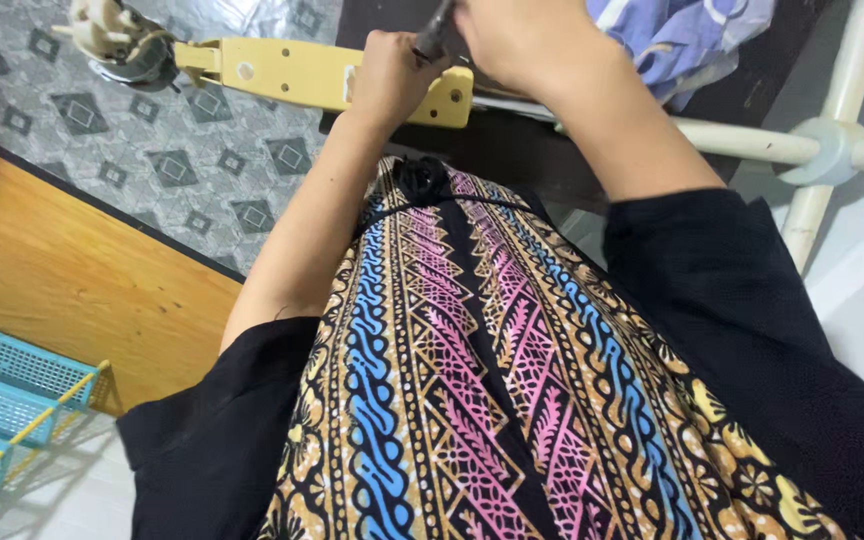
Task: The person assembles an electric fan by attaching a yellow plastic bracket to a white fan pole using a screwdriver. They insert screws into the bracket holes and tighten them while holding the bracket steady.
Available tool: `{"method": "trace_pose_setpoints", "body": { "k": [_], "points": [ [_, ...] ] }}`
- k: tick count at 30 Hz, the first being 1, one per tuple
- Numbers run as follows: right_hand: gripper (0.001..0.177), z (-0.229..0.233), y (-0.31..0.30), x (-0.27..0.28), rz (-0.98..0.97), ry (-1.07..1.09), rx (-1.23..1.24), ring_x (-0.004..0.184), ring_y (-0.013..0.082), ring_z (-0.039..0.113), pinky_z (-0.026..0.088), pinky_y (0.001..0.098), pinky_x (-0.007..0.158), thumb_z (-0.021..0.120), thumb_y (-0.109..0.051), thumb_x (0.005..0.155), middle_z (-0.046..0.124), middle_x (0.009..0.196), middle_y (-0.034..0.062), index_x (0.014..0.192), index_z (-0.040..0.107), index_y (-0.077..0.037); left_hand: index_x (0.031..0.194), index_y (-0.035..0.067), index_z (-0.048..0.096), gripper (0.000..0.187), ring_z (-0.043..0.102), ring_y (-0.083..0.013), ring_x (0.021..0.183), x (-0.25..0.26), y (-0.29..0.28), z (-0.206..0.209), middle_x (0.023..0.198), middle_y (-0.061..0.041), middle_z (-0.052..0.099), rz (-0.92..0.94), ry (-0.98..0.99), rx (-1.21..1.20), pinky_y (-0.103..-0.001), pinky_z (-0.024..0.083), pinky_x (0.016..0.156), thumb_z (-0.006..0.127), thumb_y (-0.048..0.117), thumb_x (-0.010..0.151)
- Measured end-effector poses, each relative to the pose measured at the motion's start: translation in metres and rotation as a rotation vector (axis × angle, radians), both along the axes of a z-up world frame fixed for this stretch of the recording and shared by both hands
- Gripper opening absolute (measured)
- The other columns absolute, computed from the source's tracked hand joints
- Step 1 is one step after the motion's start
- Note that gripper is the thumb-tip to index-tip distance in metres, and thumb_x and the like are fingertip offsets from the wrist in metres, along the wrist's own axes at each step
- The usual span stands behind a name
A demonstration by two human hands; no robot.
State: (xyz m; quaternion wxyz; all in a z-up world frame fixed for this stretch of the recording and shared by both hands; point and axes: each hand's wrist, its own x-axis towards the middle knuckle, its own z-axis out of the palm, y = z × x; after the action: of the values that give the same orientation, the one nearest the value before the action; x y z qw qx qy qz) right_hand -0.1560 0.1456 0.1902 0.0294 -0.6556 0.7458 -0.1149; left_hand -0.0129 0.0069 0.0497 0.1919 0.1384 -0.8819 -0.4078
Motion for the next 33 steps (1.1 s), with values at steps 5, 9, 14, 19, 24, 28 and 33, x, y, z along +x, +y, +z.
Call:
{"method": "trace_pose_setpoints", "body": {
  "k": [5,9,14,19,24,28,33],
  "points": [
    [0.024,0.006,-0.002,0.014,0.146,0.091,-0.142,0.088,0.0352,0.073,0.058,0.0463,0.076,0.075,-0.015,0.079,0.073,0.092,0.0161,0.099,0.070,-0.003,0.092,0.002,0.078,0.015,0.070,-0.0368,0.070,0.005,-0.004,0.008,0.080,-0.019,0.071,-0.091,0.079,-0.012,-0.041,0.056,0.063,0.082,0.015,0.086],
    [0.022,-0.006,-0.015,0.022,-0.086,0.050,0.056,0.085,0.0397,0.073,0.059,0.0472,0.077,0.078,-0.014,0.088,0.071,0.086,0.0216,0.103,0.069,0.000,0.092,0.001,0.077,0.012,0.070,-0.0385,0.073,0.006,-0.004,0.002,0.084,-0.021,0.071,-0.127,0.063,-0.046,-0.043,0.056,0.067,0.080,0.012,0.089],
    [0.045,-0.008,-0.021,0.021,-0.224,-0.335,-0.021,0.088,0.0425,0.072,0.058,0.0496,0.080,0.074,-0.004,0.074,0.074,0.088,0.0217,0.119,0.069,-0.005,0.098,-0.001,0.076,0.018,0.071,-0.0386,0.084,0.006,-0.001,0.011,0.093,-0.022,0.074,-0.150,0.043,-0.058,-0.043,0.058,0.073,0.077,0.010,0.084],
    [0.036,-0.008,-0.033,0.023,-0.311,-0.424,-0.055,0.077,0.0358,0.075,0.060,0.0435,0.071,0.088,-0.014,0.073,0.073,0.078,0.0221,0.101,0.069,0.000,0.122,-0.002,0.066,0.036,0.079,-0.0218,0.095,0.023,0.006,0.071,0.105,-0.015,0.078,0.155,0.033,0.452,-0.035,0.065,0.078,0.053,0.007,0.089],
    [0.037,-0.006,-0.032,0.024,-0.503,-0.911,0.021,0.053,0.0219,0.075,0.060,0.0318,0.042,0.078,-0.008,0.088,0.069,0.070,0.0196,0.109,0.055,0.011,0.123,0.001,0.060,0.037,0.078,-0.0202,0.071,0.037,0.007,0.134,0.096,-0.011,0.073,0.177,-0.397,0.708,-0.033,0.064,0.053,0.061,0.029,0.099],
    [0.036,0.004,-0.024,0.023,-0.512,-0.907,-0.009,0.051,0.0215,0.074,0.055,0.0314,0.039,0.073,-0.011,0.097,0.069,0.066,0.0194,0.114,0.052,0.013,0.122,0.000,0.069,0.035,0.078,-0.0144,0.070,0.031,0.008,0.148,0.091,-0.011,0.078,0.093,-0.300,0.470,-0.027,0.064,0.059,0.068,0.023,0.095],
    [0.024,0.008,-0.006,0.021,-0.343,-0.412,-0.006,0.062,0.0359,0.073,0.057,0.0455,0.056,0.077,-0.024,0.096,0.071,0.071,0.0194,0.098,0.073,0.000,0.118,-0.002,0.073,0.030,0.078,-0.0123,0.071,0.028,0.007,0.137,0.083,-0.010,0.078,0.080,-0.220,0.347,-0.027,0.061,0.065,0.075,0.015,0.092]
  ]
}}
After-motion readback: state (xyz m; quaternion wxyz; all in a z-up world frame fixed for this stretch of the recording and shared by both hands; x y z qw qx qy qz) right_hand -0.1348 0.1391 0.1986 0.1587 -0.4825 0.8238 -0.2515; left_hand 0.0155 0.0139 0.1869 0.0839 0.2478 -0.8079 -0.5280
